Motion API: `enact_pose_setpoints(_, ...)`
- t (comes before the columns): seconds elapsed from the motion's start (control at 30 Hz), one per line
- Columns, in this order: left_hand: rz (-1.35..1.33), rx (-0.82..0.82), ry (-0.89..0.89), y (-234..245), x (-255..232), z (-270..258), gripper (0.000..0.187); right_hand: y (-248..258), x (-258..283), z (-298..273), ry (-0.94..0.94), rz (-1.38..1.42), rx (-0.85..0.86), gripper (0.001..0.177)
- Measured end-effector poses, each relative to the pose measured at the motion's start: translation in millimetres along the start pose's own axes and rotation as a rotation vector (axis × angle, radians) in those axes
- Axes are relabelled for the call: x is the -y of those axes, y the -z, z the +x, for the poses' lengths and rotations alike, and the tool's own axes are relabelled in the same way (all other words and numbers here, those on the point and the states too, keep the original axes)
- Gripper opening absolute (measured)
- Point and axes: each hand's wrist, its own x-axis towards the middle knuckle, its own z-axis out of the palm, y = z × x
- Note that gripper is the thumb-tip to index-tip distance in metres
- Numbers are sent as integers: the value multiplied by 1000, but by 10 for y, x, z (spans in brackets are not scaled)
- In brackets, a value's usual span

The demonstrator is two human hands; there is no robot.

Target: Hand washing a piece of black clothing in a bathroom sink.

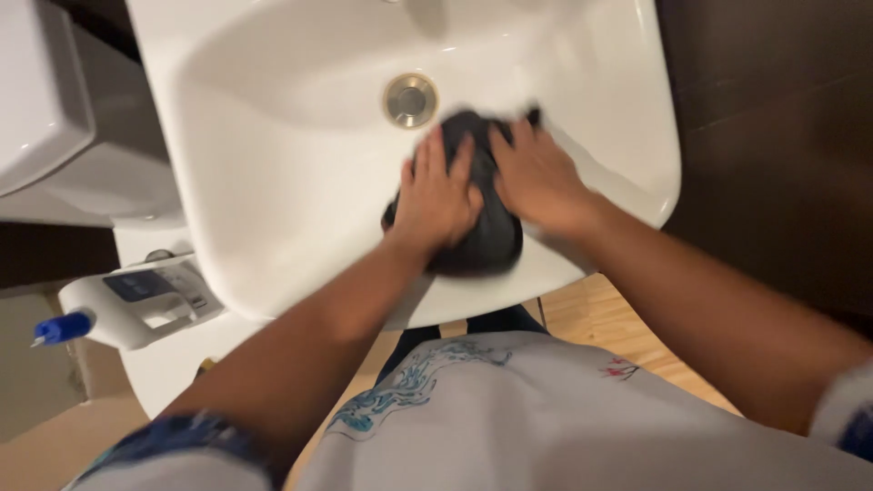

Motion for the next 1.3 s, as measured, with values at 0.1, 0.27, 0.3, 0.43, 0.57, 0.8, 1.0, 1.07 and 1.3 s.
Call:
enact_pose_setpoints(0.1, 102, -203, 104, -106, 58, 603, 78, -234, -247, 602, 63, -120, -266, 58)
enact_pose_setpoints(0.27, 124, -375, 242, -303, -114, 1083, 77, -97, -497, 844, 80, -187, -397, 52)
enact_pose_setpoints(0.3, 76, -366, 229, -279, -180, 1095, 80, -62, -546, 793, 77, -204, -398, 45)
enact_pose_setpoints(0.43, -47, -139, 14, -187, -636, 664, 92, 234, -552, -61, 35, -230, -360, 37)
enact_pose_setpoints(0.57, -198, 174, -151, -22, -976, 122, 93, 768, -165, -1046, -144, -157, -99, 40)
enact_pose_setpoints(0.8, -300, 54, -214, -301, -1200, 426, 90, 761, -304, -910, -205, -174, -175, 45)
enact_pose_setpoints(1.0, -370, -505, -286, -532, -991, 1629, 84, 602, -919, 89, -126, -259, -537, 47)
enact_pose_setpoints(1.07, -370, -480, -266, -357, -1021, 1663, 84, 590, -1063, 225, -141, -258, -584, 47)
enact_pose_setpoints(1.3, -229, -431, -458, -461, -632, 693, 73, 600, -243, -522, -341, -76, -314, 44)
